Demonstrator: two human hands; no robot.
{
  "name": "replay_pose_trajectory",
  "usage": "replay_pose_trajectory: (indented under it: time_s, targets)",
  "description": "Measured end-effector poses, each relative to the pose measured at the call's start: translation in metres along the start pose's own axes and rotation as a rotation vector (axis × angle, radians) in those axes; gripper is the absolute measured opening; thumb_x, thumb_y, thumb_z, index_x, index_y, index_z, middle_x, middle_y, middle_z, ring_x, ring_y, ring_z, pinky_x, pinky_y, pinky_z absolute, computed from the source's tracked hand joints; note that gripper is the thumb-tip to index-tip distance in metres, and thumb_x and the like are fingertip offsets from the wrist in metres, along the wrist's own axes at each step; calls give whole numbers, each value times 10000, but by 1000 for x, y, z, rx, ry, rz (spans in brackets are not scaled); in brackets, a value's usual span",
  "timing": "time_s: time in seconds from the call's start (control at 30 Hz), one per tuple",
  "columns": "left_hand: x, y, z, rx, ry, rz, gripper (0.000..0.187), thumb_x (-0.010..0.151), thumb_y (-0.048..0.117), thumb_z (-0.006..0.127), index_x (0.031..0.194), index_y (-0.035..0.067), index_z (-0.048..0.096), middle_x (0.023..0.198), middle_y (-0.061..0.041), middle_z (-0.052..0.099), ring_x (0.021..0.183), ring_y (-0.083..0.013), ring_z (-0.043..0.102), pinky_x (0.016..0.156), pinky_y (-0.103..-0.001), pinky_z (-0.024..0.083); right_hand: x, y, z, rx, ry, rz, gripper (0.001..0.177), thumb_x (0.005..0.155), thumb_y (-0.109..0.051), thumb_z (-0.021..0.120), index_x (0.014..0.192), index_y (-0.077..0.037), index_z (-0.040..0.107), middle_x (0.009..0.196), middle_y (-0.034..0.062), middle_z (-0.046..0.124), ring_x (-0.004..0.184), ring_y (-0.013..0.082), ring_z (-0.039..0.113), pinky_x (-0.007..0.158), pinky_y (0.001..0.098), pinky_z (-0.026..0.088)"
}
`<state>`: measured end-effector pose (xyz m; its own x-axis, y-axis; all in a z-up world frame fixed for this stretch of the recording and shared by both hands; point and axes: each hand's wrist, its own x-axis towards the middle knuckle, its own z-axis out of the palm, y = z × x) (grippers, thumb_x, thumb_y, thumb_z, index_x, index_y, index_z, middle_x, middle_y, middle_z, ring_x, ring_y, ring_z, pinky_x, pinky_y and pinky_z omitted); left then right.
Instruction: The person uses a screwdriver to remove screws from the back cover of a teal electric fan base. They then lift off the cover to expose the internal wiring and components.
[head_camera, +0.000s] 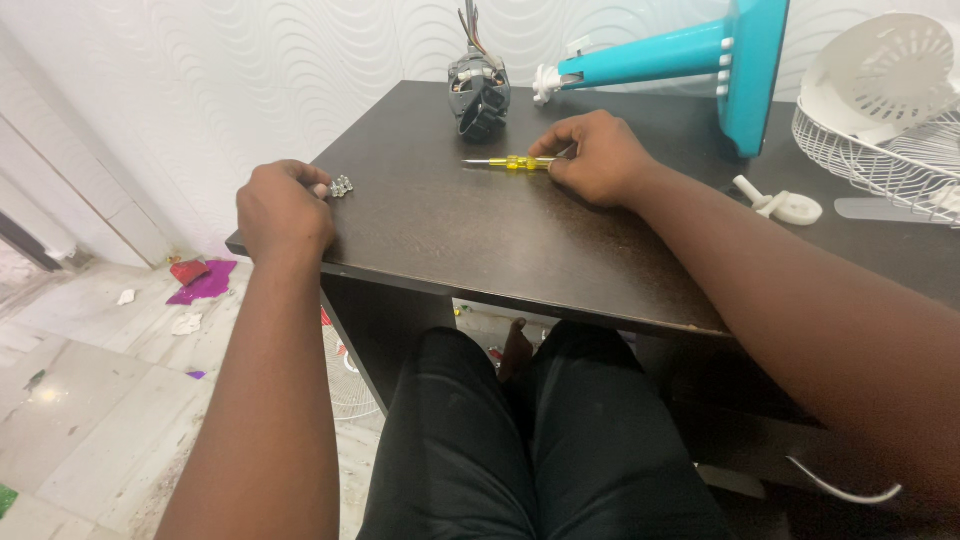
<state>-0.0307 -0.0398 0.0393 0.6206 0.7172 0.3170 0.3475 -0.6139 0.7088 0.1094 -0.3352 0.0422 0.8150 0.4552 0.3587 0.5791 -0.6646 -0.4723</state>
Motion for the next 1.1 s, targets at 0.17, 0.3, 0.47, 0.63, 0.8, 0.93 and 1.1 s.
replay_pose_trajectory:
  time_s: [0.17,0.3,0.47,0.63,0.8,0.93,1.1]
  targets:
    - [0,1,-1,-5,-6,3,123,941,116,703,1012,163,793,985,-70,768,897,-208,725,810,-401,543,1,0,1,13,1,7,338,853,-83,663,1161,-163,775,1147,83,767,1014,204,727,963,369,550]
    - [2,-3,1,-15,20,50,167,908,81,722,1057,143,768,990,-68,761,921,-210,713,815,-405,531,-1,0,0,15,2,0,339,852,-76,666,1164,-155,772,1150,88,766,1022,208,731,969,368,552]
    - [10,-12,9,-10,34,76,222,912,29,683,1104,128,735,1000,-58,764,939,-211,727,833,-398,538,-1,-1,0,14,-2,21,340,850,-80,670,1162,-164,777,1139,85,769,1022,208,729,967,368,550]
    - [18,-19,14,-30,78,120,168,943,153,701,1106,133,736,1036,-66,756,990,-240,706,867,-411,525,0,1,0,18,3,-1,335,848,-88,667,1156,-160,779,1125,87,773,1005,207,736,959,361,555]
    - [22,-11,10,-87,35,23,207,941,217,720,1119,113,713,1042,-62,761,1012,-222,713,909,-393,526,1,5,2,26,11,-23,334,844,-101,670,1154,-154,780,1112,90,775,976,211,742,941,357,562]
    - [19,-1,13,-97,138,86,226,905,226,757,1075,85,708,1056,-102,713,993,-268,684,877,-428,515,3,8,2,5,26,-25,330,846,-97,672,1154,-149,780,1110,95,778,969,218,743,936,363,562]
    - [10,20,47,-170,340,605,134,894,100,776,1014,53,739,1031,-139,664,972,-317,663,873,-435,518,5,11,4,19,63,-30,311,844,-96,680,1134,-144,780,1112,92,773,977,211,742,926,357,558]
